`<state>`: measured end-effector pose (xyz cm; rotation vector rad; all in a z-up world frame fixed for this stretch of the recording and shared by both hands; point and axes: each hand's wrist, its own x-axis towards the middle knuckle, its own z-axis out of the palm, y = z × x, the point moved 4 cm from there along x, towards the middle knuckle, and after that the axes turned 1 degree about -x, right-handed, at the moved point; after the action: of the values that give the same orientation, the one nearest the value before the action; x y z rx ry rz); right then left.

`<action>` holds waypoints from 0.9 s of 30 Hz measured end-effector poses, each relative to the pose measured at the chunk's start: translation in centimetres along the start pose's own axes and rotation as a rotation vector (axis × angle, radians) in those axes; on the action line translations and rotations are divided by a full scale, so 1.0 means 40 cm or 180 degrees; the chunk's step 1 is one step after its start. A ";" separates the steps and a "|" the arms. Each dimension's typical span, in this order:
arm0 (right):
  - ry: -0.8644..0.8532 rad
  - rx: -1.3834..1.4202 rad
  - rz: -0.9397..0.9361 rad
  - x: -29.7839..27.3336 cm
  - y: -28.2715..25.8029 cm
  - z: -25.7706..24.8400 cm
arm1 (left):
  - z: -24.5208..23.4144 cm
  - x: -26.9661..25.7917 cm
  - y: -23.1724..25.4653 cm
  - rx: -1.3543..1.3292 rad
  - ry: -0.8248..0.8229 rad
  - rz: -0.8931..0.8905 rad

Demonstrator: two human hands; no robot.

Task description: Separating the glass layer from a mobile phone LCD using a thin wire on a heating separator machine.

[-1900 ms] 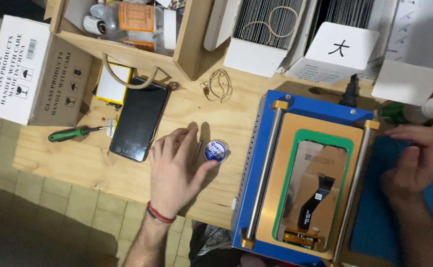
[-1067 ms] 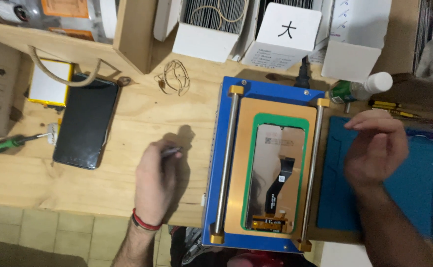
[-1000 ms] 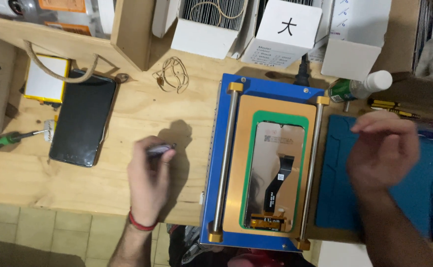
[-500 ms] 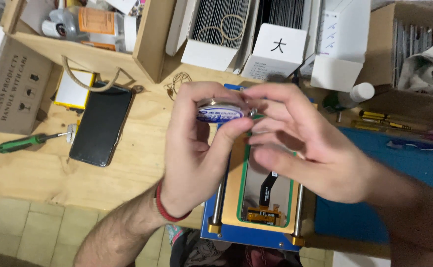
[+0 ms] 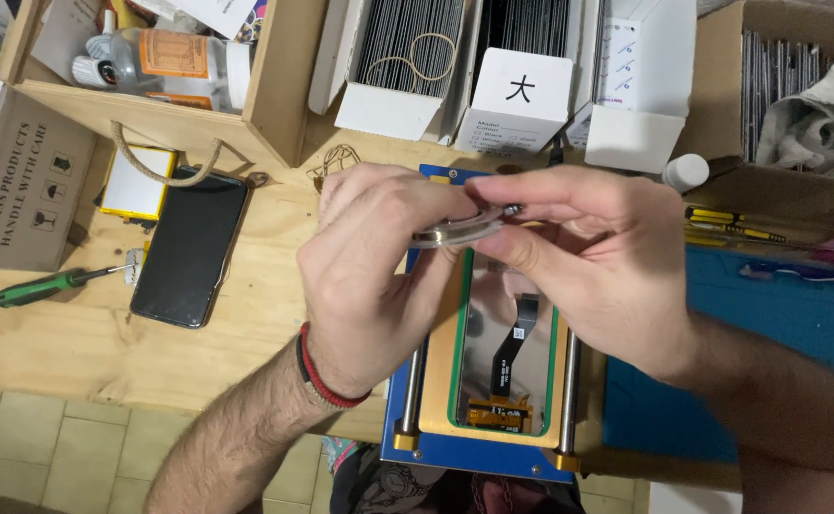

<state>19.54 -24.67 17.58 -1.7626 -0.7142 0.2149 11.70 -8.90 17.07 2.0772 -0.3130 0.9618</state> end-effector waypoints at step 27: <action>-0.0968 -0.1017 0.0541 -0.082 0.092 -0.179 | -0.004 -0.025 -0.117 -0.2810 -0.0683 -0.2165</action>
<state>21.74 -32.91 15.77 -2.1248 -0.8513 0.5161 13.34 -5.86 13.73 1.2971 -0.0858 0.1197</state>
